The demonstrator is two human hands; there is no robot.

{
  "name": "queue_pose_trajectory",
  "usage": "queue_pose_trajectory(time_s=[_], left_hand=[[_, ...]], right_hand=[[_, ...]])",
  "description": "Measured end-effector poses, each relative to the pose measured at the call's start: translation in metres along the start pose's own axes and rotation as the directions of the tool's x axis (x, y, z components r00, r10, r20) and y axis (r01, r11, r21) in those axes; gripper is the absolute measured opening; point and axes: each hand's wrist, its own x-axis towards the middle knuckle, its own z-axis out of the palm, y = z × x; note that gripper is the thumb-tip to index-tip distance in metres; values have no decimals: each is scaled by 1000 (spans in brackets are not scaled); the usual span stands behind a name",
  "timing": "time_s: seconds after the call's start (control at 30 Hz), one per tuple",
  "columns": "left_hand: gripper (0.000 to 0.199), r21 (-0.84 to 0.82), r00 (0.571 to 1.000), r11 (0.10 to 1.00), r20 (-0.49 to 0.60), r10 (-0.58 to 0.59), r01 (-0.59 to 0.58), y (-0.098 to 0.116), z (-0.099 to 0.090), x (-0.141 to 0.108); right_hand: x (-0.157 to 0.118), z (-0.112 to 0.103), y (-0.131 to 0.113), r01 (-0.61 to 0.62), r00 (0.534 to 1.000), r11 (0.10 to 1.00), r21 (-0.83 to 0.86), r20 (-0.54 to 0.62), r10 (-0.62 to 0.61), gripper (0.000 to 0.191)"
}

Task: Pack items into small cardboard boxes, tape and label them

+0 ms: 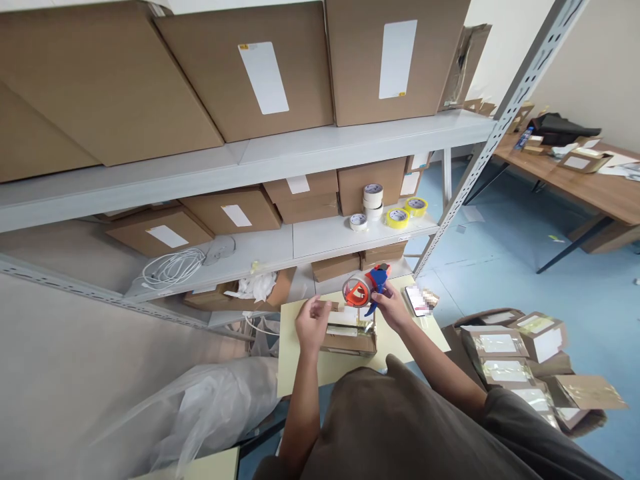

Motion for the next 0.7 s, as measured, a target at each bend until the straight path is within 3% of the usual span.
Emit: queue_pose_trajectory(time_s=[0.03, 0.1, 0.17, 0.2, 0.3, 0.47, 0.6, 0.7], left_hand=[[60, 14, 989, 991, 68, 131, -132, 9, 1, 0], [82, 65, 903, 928, 263, 339, -367, 26, 4, 1], [90, 133, 813, 852, 403, 420, -506, 38, 9, 2], [89, 167, 795, 829, 431, 426, -534, 42, 12, 3], [83, 198, 815, 830, 403, 416, -521, 46, 17, 2], [81, 22, 865, 908, 314, 391, -419, 42, 10, 2], [80, -46, 870, 925, 324, 371, -378, 28, -4, 12], [84, -38, 910, 951, 283, 304, -306, 17, -15, 26]], right_hand=[[0, 3, 0, -18, 1000, 1000, -8, 17, 18, 44], [-2, 10, 3, -52, 997, 999, -15, 59, 53, 47], [-4, 16, 7, -72, 993, 997, -23, 92, 74, 49], [-4, 18, 9, -74, 993, 997, -28, 92, 76, 49], [-4, 16, 13, -85, 996, 996, -32, 26, 86, 44], [2, 1, 14, -92, 994, 996, -21, -53, 91, 39], [4, -9, 9, -4, 999, 998, -61, -39, 2, 41], [2, -15, 5, 60, 998, 992, -115, -16, -62, 45]])
